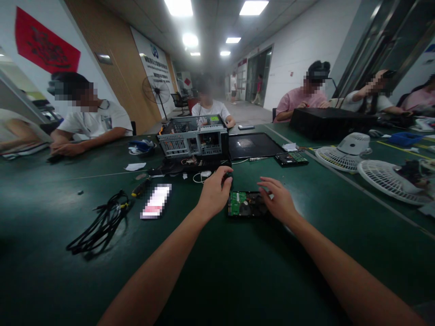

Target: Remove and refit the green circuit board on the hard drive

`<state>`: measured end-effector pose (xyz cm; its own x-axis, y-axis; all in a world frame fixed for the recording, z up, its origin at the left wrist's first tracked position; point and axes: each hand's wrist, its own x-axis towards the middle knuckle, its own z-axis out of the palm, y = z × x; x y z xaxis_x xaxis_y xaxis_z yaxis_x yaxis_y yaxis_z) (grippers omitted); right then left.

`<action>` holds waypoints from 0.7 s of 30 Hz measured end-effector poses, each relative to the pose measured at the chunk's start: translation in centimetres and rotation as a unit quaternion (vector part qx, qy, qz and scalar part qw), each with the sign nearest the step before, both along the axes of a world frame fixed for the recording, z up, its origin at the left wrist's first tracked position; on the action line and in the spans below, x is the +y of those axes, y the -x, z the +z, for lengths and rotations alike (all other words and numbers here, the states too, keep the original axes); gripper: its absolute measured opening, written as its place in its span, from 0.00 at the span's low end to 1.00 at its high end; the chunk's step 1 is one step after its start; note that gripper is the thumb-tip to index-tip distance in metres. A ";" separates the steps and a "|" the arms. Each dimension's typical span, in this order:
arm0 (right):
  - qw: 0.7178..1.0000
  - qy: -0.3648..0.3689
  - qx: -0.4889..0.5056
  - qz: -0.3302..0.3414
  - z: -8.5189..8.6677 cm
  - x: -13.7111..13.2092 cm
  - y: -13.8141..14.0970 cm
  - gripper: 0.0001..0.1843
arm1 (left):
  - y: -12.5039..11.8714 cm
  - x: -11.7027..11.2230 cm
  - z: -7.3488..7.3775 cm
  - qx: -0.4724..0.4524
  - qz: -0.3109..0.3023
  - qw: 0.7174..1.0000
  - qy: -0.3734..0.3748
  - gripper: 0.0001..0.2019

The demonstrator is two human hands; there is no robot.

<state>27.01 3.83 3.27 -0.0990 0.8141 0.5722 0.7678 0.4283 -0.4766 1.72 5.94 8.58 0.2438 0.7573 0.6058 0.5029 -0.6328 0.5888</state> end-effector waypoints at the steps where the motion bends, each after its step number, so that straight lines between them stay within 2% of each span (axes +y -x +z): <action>1: 0.999 -0.015 0.022 -0.034 0.1 0.4 -0.9 0.15 | 0.0 0.0 0.0 -0.001 0.000 1.000 0.004 0.13; 4: 0.986 -0.057 0.072 -0.139 0.6 1.2 -4.0 0.16 | 0.0 -0.1 0.1 -0.001 0.001 1.000 0.017 0.13; 7: 0.963 -0.052 0.147 -0.220 0.7 1.8 -7.0 0.20 | 0.0 -0.1 0.2 0.001 -0.001 1.000 0.018 0.13; 11: 0.919 -0.015 0.319 -0.231 -0.5 2.8 -9.3 0.17 | -0.1 -0.2 0.2 0.003 -0.002 1.000 0.021 0.13; 14: 0.902 -0.005 0.371 -0.223 -1.7 3.7 -10.1 0.13 | -0.1 -0.3 0.2 0.000 -0.004 1.000 0.022 0.13; 16: 0.923 0.029 0.296 -0.244 -2.3 4.2 -10.6 0.13 | -0.1 -0.3 0.2 0.001 -0.005 1.000 0.023 0.13; 18: 0.953 0.068 0.138 -0.260 -2.7 4.5 -11.0 0.13 | -0.1 -0.2 0.2 0.002 -0.004 1.000 0.023 0.13; 21: 0.962 0.100 -0.060 -0.247 -3.3 4.7 -11.4 0.16 | -0.2 -0.3 0.2 -0.002 -0.002 1.000 0.022 0.13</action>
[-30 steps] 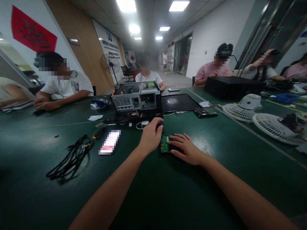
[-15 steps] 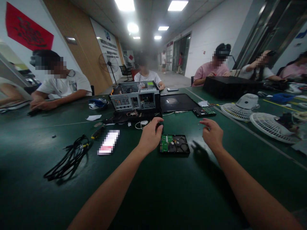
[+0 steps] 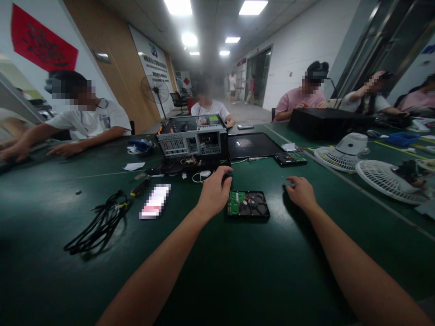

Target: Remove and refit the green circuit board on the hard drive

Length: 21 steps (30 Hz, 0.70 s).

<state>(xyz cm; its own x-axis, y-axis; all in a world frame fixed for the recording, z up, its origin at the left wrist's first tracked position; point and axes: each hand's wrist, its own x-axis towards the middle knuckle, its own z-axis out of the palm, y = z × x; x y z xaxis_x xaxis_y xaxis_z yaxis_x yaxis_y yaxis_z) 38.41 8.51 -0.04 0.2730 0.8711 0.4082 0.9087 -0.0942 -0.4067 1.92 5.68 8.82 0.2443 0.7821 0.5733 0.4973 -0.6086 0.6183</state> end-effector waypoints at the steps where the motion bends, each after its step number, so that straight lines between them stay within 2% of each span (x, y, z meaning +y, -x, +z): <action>1: 0.999 0.015 -0.030 0.008 -0.2 0.1 0.0 0.17 | 0.0 0.0 0.0 -0.002 0.001 1.000 0.001 0.13; 8: 0.990 0.072 -0.120 0.016 -0.4 0.3 0.2 0.16 | 0.0 0.0 -0.1 -0.009 0.006 1.000 0.004 0.14; 17: 0.989 0.091 -0.116 -0.020 -0.1 0.2 0.4 0.13 | -0.2 -0.2 -0.1 -0.017 -0.008 1.000 0.002 0.13; 21: 0.989 0.096 -0.107 -0.016 0.2 0.3 0.5 0.12 | -0.3 -0.4 0.0 -0.013 -0.021 1.000 -0.001 0.13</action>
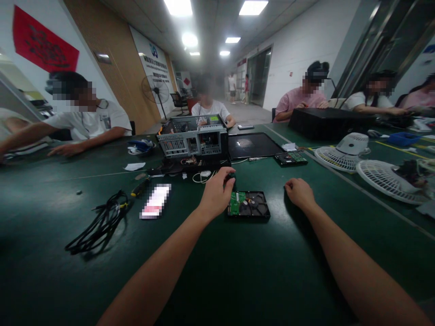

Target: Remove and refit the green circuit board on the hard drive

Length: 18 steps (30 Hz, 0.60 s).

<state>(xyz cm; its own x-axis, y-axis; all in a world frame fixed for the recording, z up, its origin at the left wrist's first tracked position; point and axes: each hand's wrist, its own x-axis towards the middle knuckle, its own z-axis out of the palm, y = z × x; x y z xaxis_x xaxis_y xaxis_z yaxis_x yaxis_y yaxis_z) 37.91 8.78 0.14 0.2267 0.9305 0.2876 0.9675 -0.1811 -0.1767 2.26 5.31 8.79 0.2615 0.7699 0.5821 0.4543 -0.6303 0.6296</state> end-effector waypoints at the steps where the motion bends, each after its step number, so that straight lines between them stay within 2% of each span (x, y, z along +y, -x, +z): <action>1: 1.000 -0.001 0.003 0.003 0.1 0.0 0.1 0.11 | 0.0 0.0 0.0 0.001 -0.003 1.000 -0.001 0.13; 4: 1.000 -0.009 0.014 0.026 0.6 -0.3 1.4 0.11 | -0.1 -0.1 0.0 0.004 -0.009 1.000 -0.005 0.12; 6: 0.997 -0.027 0.030 0.064 1.1 -0.9 3.2 0.11 | -0.1 -0.1 0.0 0.009 -0.015 1.000 -0.009 0.12; 9: 0.976 -0.088 0.088 0.180 1.6 -2.1 7.0 0.10 | 0.0 -0.1 0.1 0.020 -0.020 0.999 -0.016 0.12; 12: 0.948 -0.087 0.114 0.285 2.0 -3.3 10.6 0.07 | 0.0 -0.1 0.1 0.028 -0.016 0.999 -0.022 0.12; 15: 0.934 -0.077 0.117 0.328 2.4 -3.8 12.7 0.06 | 0.0 -0.1 0.2 0.029 -0.017 0.999 -0.025 0.12; 18: 0.931 -0.071 0.114 0.340 2.7 -3.7 13.3 0.06 | 0.0 0.0 0.3 0.032 -0.013 0.999 -0.023 0.12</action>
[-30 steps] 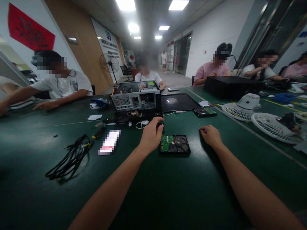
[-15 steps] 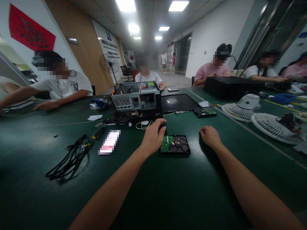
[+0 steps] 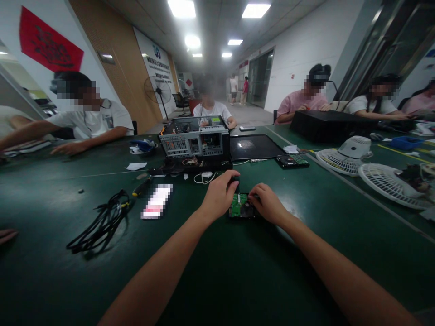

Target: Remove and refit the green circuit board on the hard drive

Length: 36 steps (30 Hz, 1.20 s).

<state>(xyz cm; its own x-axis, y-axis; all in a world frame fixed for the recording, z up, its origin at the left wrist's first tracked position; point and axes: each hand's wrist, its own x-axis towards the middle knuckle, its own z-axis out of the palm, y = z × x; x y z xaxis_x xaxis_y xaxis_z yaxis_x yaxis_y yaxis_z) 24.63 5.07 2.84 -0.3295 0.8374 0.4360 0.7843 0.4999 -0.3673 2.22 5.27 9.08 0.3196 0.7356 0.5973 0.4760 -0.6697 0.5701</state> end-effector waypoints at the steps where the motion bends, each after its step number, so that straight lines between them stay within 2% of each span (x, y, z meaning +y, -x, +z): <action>1: 1.000 0.001 -0.003 0.002 0.1 0.1 0.1 0.05 | 0.0 0.0 0.0 0.001 0.001 1.000 0.001 0.12; 8: 0.997 0.013 -0.070 0.026 0.3 1.8 1.8 0.04 | 0.0 0.1 -0.1 0.001 0.001 1.000 0.000 0.13; 14: 0.992 0.006 -0.121 0.015 0.1 3.6 3.8 0.05 | 0.1 0.1 -0.1 -0.004 -0.002 1.000 0.009 0.13; 21: 0.983 -0.018 -0.181 0.010 0.6 3.8 4.4 0.07 | 0.1 0.1 0.1 -0.013 -0.007 1.000 0.009 0.13; 31: 0.985 -0.014 -0.170 0.020 0.7 3.9 4.7 0.05 | 0.1 0.0 0.2 -0.004 -0.002 1.000 0.006 0.13; 36: 0.990 -0.015 -0.133 0.035 1.1 3.9 3.8 0.05 | 0.1 0.1 0.1 -0.004 -0.002 1.000 0.004 0.13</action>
